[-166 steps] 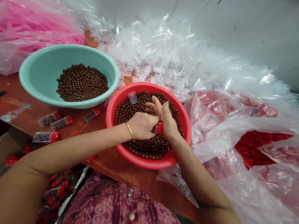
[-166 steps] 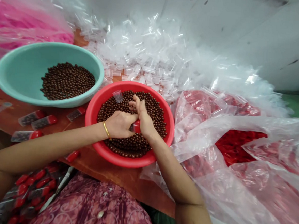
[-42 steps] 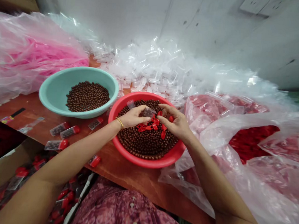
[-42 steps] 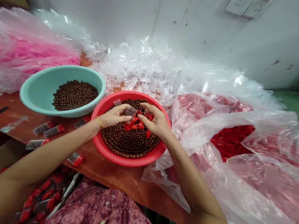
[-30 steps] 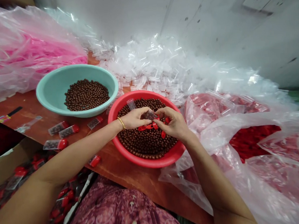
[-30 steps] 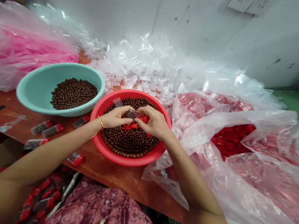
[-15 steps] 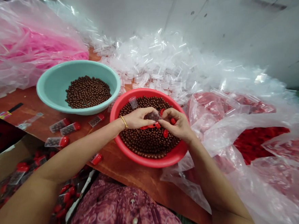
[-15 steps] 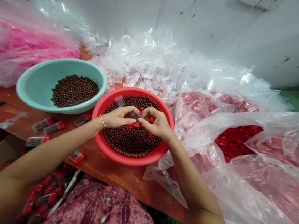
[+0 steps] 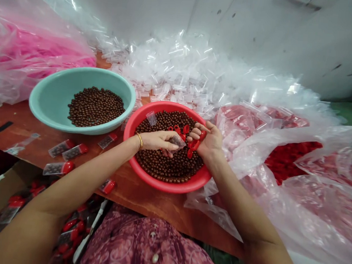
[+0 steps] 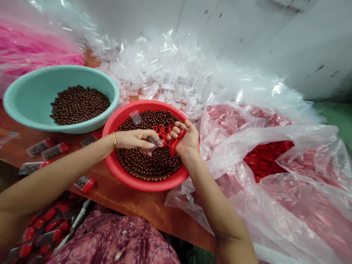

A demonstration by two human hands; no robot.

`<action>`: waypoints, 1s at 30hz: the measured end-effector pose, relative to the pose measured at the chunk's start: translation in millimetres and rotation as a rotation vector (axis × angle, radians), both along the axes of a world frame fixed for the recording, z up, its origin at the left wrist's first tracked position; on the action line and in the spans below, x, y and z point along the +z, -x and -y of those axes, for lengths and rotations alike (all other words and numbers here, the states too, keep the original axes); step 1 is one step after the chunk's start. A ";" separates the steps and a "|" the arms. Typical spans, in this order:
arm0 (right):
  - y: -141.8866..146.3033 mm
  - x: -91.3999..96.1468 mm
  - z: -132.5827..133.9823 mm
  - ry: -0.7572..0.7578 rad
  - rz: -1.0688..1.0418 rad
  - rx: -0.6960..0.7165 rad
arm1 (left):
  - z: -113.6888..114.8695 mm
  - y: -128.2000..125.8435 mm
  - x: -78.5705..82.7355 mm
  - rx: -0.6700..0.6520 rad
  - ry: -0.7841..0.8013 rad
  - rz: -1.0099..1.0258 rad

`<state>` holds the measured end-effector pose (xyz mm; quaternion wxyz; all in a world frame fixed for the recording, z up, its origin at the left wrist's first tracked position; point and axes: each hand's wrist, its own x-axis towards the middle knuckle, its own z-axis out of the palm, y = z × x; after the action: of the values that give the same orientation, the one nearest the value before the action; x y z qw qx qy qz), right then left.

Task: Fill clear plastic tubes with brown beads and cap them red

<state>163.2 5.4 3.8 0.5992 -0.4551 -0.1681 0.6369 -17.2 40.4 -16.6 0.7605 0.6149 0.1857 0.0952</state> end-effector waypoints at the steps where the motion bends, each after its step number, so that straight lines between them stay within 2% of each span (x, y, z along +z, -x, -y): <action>1: 4.5 1.2 -1.9 -0.051 -0.019 -0.044 | 0.9 -0.4 0.4 -0.027 0.016 0.002; 4: 20.9 2.3 -7.3 -0.155 0.013 -0.102 | 2.1 -1.1 1.4 -0.019 0.045 0.056; 6: 28.8 -0.4 -7.8 -0.167 0.110 -0.066 | 1.9 -1.2 1.6 0.012 0.047 0.089; 9: 26.7 -7.9 -1.5 -0.195 0.380 0.019 | 0.9 -1.2 1.3 0.055 0.030 0.094; 12: 11.1 -11.1 11.0 -0.223 0.727 0.111 | -0.8 -1.7 1.6 0.113 -0.004 0.083; 15: -3.2 -4.8 24.0 -0.104 0.956 0.243 | -2.5 -2.0 3.3 0.155 -0.076 0.080; 17: -7.7 1.3 30.0 -0.023 0.965 0.336 | -3.1 -1.6 4.4 0.167 -0.133 0.087; 22: -10.1 2.8 32.8 0.022 0.624 0.566 | -1.7 -0.2 4.5 0.150 -0.148 0.130; 23: -10.2 0.5 32.1 0.000 0.617 0.547 | -1.2 -0.3 3.9 0.150 -0.135 0.129; 25: -10.2 -4.2 30.9 -0.097 0.725 0.406 | -0.3 -0.9 2.3 0.156 -0.103 0.115; 28: -8.5 -8.3 30.8 -0.367 1.103 0.165 | 0.5 -2.5 0.0 0.166 -0.068 0.086; 30: -5.5 -9.5 31.9 -0.560 1.367 0.113 | 0.7 -3.3 -0.4 0.172 -0.074 0.087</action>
<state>168.7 -26.5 -5.7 0.4207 -0.5709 -0.6830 0.1746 -13.9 39.7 -17.0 0.7338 0.6195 0.2009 0.1933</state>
